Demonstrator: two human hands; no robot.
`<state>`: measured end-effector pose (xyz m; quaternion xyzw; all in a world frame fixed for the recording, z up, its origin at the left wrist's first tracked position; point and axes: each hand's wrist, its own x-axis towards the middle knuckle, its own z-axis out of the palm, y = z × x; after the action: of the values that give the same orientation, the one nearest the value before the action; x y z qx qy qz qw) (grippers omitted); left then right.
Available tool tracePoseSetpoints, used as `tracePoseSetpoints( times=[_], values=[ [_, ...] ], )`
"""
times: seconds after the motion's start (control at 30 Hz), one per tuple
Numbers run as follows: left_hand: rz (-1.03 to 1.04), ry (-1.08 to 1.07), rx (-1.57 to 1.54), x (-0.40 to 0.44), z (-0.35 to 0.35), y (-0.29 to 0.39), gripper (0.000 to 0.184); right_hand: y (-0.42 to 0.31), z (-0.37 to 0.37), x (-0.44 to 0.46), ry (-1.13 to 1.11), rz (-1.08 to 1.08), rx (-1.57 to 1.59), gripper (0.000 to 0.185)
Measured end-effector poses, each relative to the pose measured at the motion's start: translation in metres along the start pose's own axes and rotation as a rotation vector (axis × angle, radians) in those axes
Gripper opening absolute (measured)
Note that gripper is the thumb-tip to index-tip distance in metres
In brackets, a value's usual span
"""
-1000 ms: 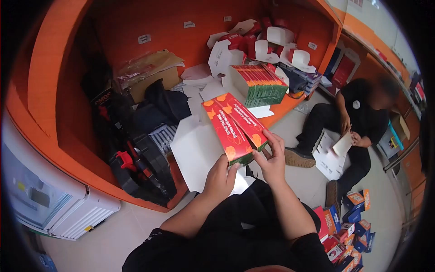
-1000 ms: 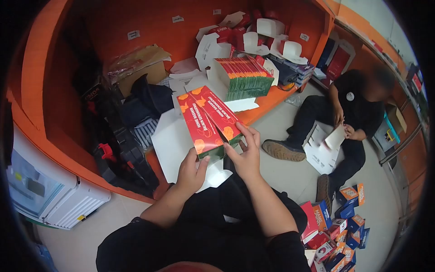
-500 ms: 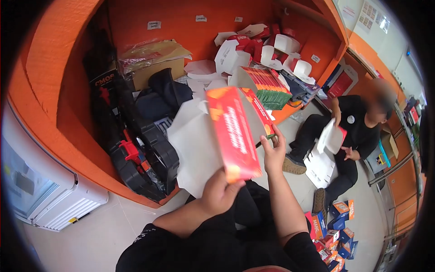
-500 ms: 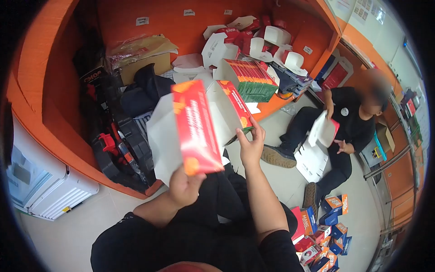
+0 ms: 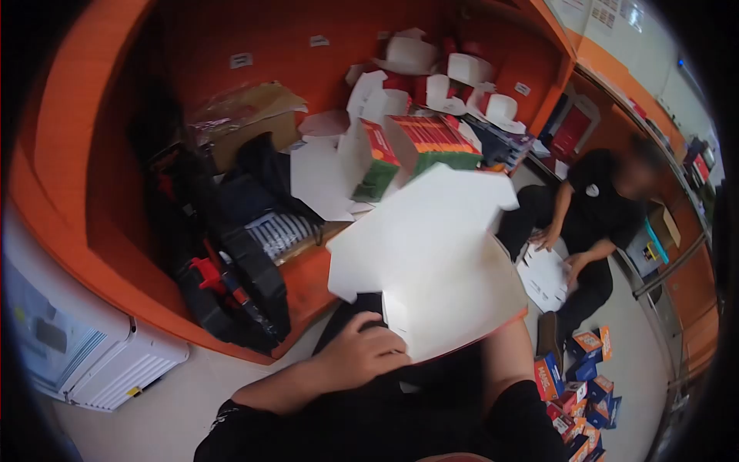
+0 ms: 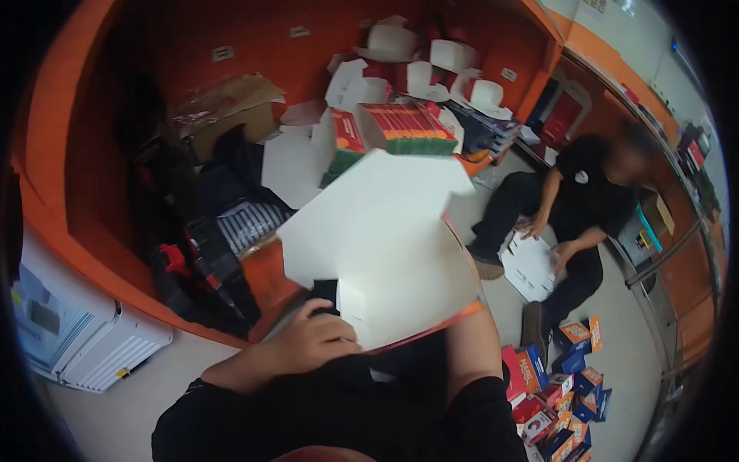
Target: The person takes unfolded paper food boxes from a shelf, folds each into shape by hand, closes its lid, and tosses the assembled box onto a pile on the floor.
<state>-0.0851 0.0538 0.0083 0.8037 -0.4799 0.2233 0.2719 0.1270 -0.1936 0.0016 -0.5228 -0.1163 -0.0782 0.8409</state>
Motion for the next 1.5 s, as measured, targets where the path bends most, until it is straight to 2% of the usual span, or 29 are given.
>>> tracePoseSetpoints(
  times=[0.1, 0.2, 0.3, 0.43, 0.47, 0.57, 0.6, 0.63, 0.67, 0.7, 0.77, 0.8, 0.9, 0.93, 1.03, 1.07, 1.17, 1.23, 1.27, 1.43, 1.5],
  values=[
    [-0.101, -0.003, 0.047, 0.002, -0.001, -0.009, 0.01, -0.037, -0.041, -0.056, -0.129, 0.013, 0.442, 0.08],
    [-0.12, -0.008, 0.022, 0.003, 0.003, -0.014, 0.015, -0.046, -0.071, -0.123, -0.229, 0.045, 0.642, 0.087],
    [-0.146, 0.039, -0.047, 0.008, 0.014, -0.009, 0.015, -0.043, -0.082, -0.185, -0.207, 0.057, 0.583, 0.095],
    [-0.136, 0.141, -0.109, 0.017, 0.026, -0.003, 0.016, -0.062, -0.063, -0.219, -0.06, 0.048, 0.161, 0.114],
    [-0.108, 0.145, -0.153, 0.019, 0.026, -0.001, 0.017, -0.069, -0.06, -0.226, 0.01, 0.018, 0.067, 0.097],
    [-0.147, 0.386, -0.387, 0.028, 0.042, 0.009, 0.023, -0.082, -0.065, -0.222, 0.047, 0.129, -0.118, 0.07],
    [-0.266, 0.657, -0.586, 0.034, 0.055, 0.013, 0.025, -0.083, -0.068, -0.221, 0.098, 0.098, 0.004, 0.05],
    [-0.392, 0.932, -0.78, 0.038, 0.067, 0.014, 0.028, -0.084, -0.067, -0.224, 0.151, 0.098, 0.032, 0.05],
    [-0.517, 0.985, -0.806, 0.032, 0.073, 0.005, 0.038, -0.086, -0.061, -0.226, 0.201, 0.101, 0.06, 0.049],
    [-0.619, 0.929, -1.17, 0.031, 0.079, 0.0, 0.04, -0.088, -0.053, -0.227, 0.249, 0.106, 0.09, 0.048],
    [-0.81, 0.741, -1.893, 0.03, 0.085, -0.006, 0.048, -0.088, -0.029, -0.232, 0.327, 0.21, -0.04, 0.047],
    [-0.909, 0.686, -1.882, 0.036, 0.082, 0.0, 0.057, -0.079, -0.03, -0.231, 0.307, 0.208, -0.122, 0.046],
    [-0.807, 0.507, -1.913, 0.026, 0.08, -0.002, 0.056, -0.073, -0.03, -0.228, 0.284, 0.254, -0.22, 0.045],
    [-1.0, 0.37, -1.668, 0.018, 0.071, 0.0, 0.052, -0.074, -0.032, -0.225, 0.281, 0.309, -0.252, 0.046],
    [-1.002, 0.419, -1.17, 0.032, 0.059, 0.009, 0.045, -0.086, -0.036, -0.229, 0.187, 0.36, -0.349, 0.052],
    [-0.98, 0.447, -1.213, 0.033, 0.054, 0.007, 0.045, -0.093, -0.035, -0.23, 0.138, 0.353, -0.382, 0.055],
    [-0.907, 0.506, -1.358, 0.035, 0.034, 0.0, 0.044, -0.102, -0.002, -0.234, -0.207, -0.112, 0.547, 0.07],
    [-0.878, 0.497, -1.489, 0.038, 0.021, 0.006, 0.044, -0.102, -0.004, -0.228, -0.399, -0.102, 0.694, 0.079],
    [-0.911, 0.459, -1.435, 0.037, 0.023, 0.007, 0.045, -0.1, -0.007, -0.227, -0.49, -0.096, 0.767, 0.084],
    [-1.026, 0.339, -1.308, 0.035, 0.034, 0.014, 0.047, -0.083, -0.022, -0.242, -0.422, -0.142, 0.173, 0.084],
    [-1.027, 0.328, -1.254, 0.032, 0.038, 0.015, 0.047, -0.089, -0.02, -0.242, -0.378, -0.094, -0.022, 0.077]
  ],
)
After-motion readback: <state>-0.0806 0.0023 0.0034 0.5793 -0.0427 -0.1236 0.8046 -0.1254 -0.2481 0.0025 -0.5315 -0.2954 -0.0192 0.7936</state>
